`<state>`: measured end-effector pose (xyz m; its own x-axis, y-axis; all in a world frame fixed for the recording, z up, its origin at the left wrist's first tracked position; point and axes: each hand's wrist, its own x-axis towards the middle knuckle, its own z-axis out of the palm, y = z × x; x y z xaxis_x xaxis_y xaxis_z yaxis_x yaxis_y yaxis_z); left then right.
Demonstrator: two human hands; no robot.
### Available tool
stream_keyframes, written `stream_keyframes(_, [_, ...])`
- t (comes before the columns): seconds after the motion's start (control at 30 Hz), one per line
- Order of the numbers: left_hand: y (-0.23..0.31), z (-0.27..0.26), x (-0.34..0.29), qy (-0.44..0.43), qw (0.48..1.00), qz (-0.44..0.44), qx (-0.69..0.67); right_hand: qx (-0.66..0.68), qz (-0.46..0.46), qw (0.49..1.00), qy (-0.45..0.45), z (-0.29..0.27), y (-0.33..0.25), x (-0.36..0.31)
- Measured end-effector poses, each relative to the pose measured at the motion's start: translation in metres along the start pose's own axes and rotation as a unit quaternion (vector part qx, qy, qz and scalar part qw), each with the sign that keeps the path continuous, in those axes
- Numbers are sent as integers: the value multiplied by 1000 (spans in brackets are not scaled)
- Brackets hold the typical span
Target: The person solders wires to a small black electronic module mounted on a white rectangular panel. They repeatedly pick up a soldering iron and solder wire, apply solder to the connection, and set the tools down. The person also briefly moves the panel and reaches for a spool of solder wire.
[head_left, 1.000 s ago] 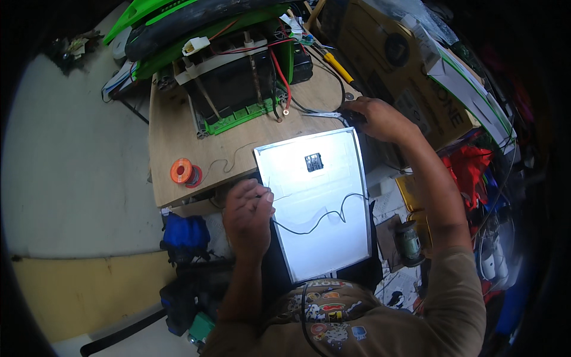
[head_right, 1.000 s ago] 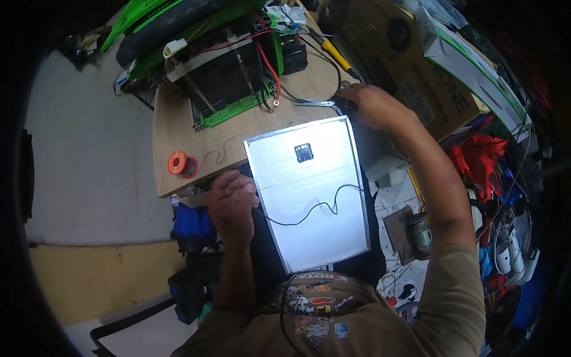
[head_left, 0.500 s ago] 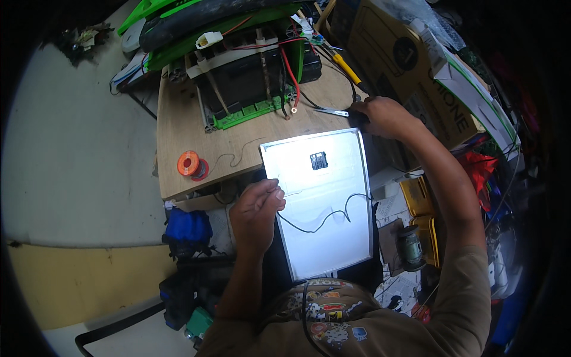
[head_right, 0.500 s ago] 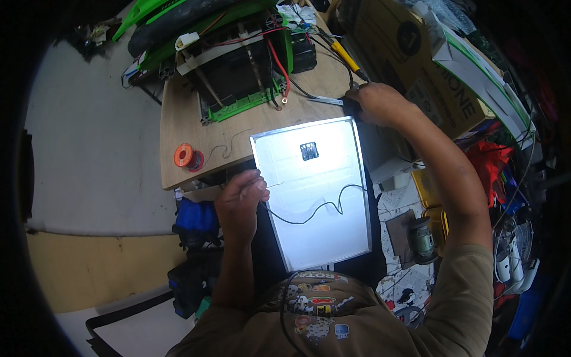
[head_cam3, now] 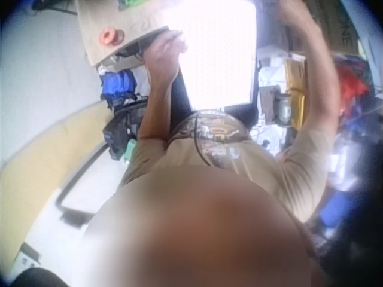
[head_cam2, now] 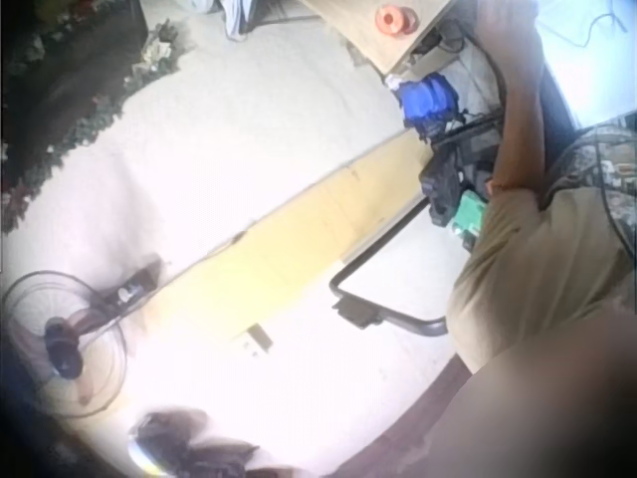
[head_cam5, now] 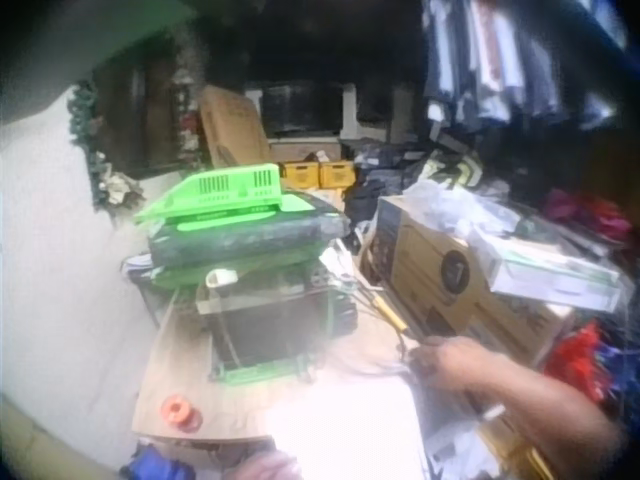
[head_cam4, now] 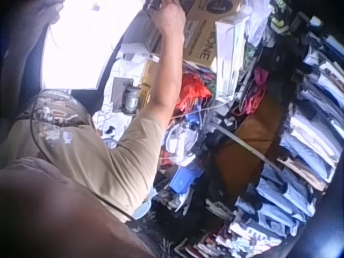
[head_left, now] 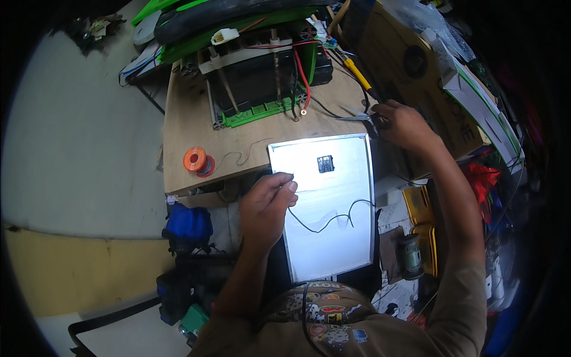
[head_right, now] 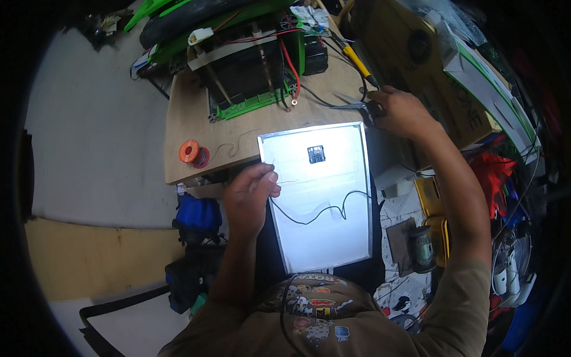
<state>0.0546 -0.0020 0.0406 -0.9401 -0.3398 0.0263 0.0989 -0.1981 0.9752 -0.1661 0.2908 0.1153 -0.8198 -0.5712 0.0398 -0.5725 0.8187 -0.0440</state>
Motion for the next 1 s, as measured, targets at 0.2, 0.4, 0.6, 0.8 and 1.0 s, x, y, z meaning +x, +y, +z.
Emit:
stream_keyframes(0.2, [10, 11, 2, -14, 1000, 14, -10, 231, 14, 971, 66, -20, -4, -40])
stream_keyframes(0.4, [13, 30, 3, -23, 992, 107, 68, 721, -44, 679, -132, 15, -88, -121])
stream_keyframes(0.6, [23, 34, -1, -89, 977, 152, 119, 744, -62, 648, -149, 33, -120, -120])
stream_keyframes(0.8, [30, 37, -2, -92, 973, 152, 148, 676, -99, 726, -78, 35, -122, -118])
stream_keyframes(1.0, [32, 37, -1, -100, 973, 147, 147, 662, -90, 740, -70, 33, -125, -123])
